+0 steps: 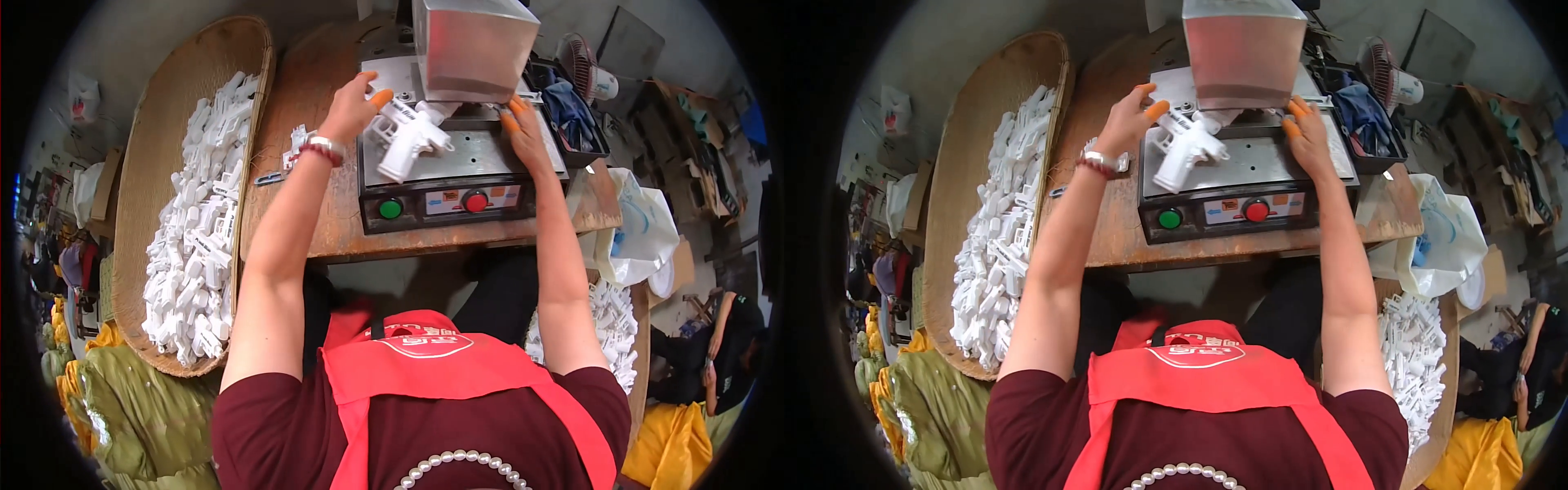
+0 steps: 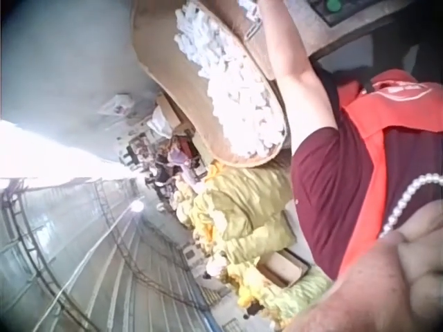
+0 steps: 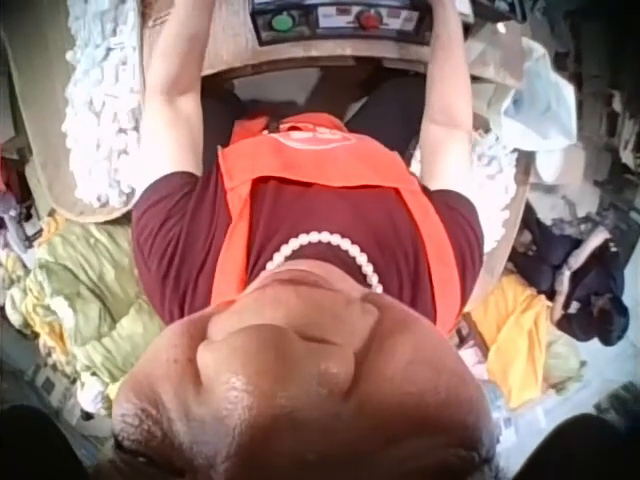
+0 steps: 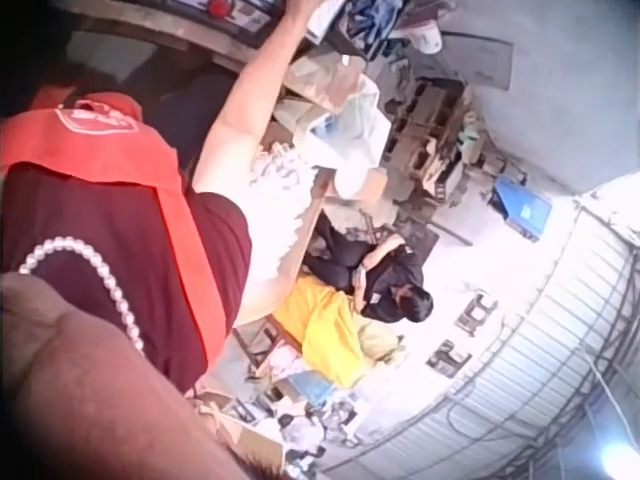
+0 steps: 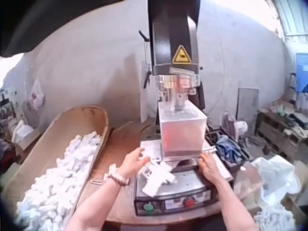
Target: The person prints designs onto plastic toy gun parts by taking them from a basket, positioning each part into a stamping machine to stamp it, and placing the stamped parts into a container.
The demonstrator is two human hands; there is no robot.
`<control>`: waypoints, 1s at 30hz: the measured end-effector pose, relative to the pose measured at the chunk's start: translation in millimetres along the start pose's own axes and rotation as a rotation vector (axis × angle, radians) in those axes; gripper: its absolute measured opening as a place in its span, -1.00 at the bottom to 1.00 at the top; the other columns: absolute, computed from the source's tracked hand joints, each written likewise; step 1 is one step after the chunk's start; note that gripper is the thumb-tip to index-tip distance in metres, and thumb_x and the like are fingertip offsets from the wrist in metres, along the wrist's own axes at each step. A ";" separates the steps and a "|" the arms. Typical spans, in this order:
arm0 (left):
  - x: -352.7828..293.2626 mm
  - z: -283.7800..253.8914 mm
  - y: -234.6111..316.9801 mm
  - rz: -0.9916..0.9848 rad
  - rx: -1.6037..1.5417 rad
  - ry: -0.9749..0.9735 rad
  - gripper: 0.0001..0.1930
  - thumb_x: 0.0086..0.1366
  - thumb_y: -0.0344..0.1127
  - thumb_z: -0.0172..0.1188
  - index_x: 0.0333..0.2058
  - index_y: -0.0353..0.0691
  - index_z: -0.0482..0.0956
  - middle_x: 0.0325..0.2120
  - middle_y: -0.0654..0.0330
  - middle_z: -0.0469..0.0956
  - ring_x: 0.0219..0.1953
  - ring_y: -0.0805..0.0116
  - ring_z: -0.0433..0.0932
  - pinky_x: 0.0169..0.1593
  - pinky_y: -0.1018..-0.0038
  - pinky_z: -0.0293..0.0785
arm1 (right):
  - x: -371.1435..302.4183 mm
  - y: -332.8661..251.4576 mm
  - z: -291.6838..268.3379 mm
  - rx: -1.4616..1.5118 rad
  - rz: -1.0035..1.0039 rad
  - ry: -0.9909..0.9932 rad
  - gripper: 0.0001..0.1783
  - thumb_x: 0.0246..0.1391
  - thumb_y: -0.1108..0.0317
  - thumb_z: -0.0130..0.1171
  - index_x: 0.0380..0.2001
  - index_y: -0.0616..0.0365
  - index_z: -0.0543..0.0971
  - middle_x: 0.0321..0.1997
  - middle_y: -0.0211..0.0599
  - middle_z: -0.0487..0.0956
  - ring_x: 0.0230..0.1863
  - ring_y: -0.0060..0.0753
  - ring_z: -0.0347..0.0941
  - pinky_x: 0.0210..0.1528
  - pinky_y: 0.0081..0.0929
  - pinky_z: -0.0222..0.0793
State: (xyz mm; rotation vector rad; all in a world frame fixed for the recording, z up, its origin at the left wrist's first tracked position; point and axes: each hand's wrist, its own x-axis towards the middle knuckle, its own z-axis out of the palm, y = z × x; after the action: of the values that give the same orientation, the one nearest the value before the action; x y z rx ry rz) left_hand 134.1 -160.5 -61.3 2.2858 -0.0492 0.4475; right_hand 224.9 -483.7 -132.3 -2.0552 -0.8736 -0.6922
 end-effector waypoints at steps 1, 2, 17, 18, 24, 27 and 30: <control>-10.1 6.8 -3.0 0.126 0.072 0.147 -0.36 0.20 -0.01 0.22 0.10 -0.36 0.34 -0.06 -0.15 0.47 0.02 0.08 0.47 0.08 0.29 0.36 | 10.0 -8.0 6.2 0.055 0.024 -0.045 -0.71 0.07 0.35 0.07 -0.10 0.13 0.51 -0.01 -0.12 0.49 0.06 0.14 0.32 0.34 -0.08 -0.02; -27.6 14.0 4.7 0.139 0.169 0.086 -0.33 0.20 -0.01 0.21 0.14 -0.35 0.28 0.01 -0.17 0.40 0.06 0.03 0.42 0.11 0.26 0.33 | 10.4 -10.6 7.9 -0.030 0.010 -0.011 -0.74 0.05 0.34 0.10 -0.15 0.10 0.51 -0.06 -0.14 0.50 0.01 0.15 0.33 0.30 -0.06 0.03; -24.9 87.7 48.0 0.444 0.546 0.223 -0.72 0.16 -0.27 0.18 -0.16 -0.21 0.52 -0.12 0.14 0.52 -0.26 0.09 0.47 -0.21 0.31 0.40 | -123.4 -180.9 -237.5 -0.592 0.077 0.614 -0.64 0.07 0.62 0.00 -0.02 0.23 0.44 0.17 -0.07 0.41 0.31 -0.17 0.16 0.36 -0.15 -0.02; -8.0 99.7 53.5 0.467 0.576 0.230 -0.80 0.15 -0.22 0.16 -0.30 -0.18 0.56 -0.19 0.18 0.54 -0.23 0.12 0.48 -0.24 0.28 0.38 | -146.5 -189.0 -249.2 -0.583 0.134 0.649 -0.64 0.08 0.63 -0.01 -0.02 0.24 0.44 0.17 -0.07 0.41 0.29 -0.18 0.18 0.35 -0.17 0.00; 21.0 129.8 34.7 0.457 0.491 0.229 -0.76 0.19 -0.15 0.12 -0.30 -0.16 0.61 -0.17 0.17 0.56 -0.02 0.10 0.40 -0.03 0.22 0.27 | -172.8 -85.4 -201.3 -0.230 0.482 0.408 -0.59 0.13 0.51 0.08 0.08 0.21 0.42 0.20 -0.19 0.38 0.27 -0.33 0.21 0.34 -0.34 -0.02; -23.1 78.1 23.4 0.464 0.483 0.059 -0.44 0.17 0.00 0.18 0.06 -0.21 0.41 0.10 0.01 0.35 0.15 -0.02 0.26 0.13 0.10 0.21 | -155.8 -45.1 -146.9 0.136 0.594 0.137 -0.35 0.09 0.38 0.18 0.25 0.14 0.24 0.29 -0.21 0.29 0.34 -0.31 0.12 0.36 -0.36 -0.10; -95.0 23.9 10.1 0.428 0.547 -0.378 -0.18 0.06 0.02 0.30 0.27 -0.01 0.17 0.23 -0.07 0.17 0.26 -0.17 0.13 0.23 0.07 0.16 | -159.6 -4.7 -111.6 0.169 0.578 -0.015 -0.20 0.06 0.28 0.24 0.31 0.16 0.12 0.32 -0.13 0.22 0.37 -0.22 0.04 0.38 -0.37 -0.17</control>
State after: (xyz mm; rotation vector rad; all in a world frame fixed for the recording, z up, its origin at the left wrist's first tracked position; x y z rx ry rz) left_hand 50.6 -194.5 -100.8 2.8810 -0.6907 0.2519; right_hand 104.0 -627.9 -182.6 -2.0174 -0.2964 -0.2749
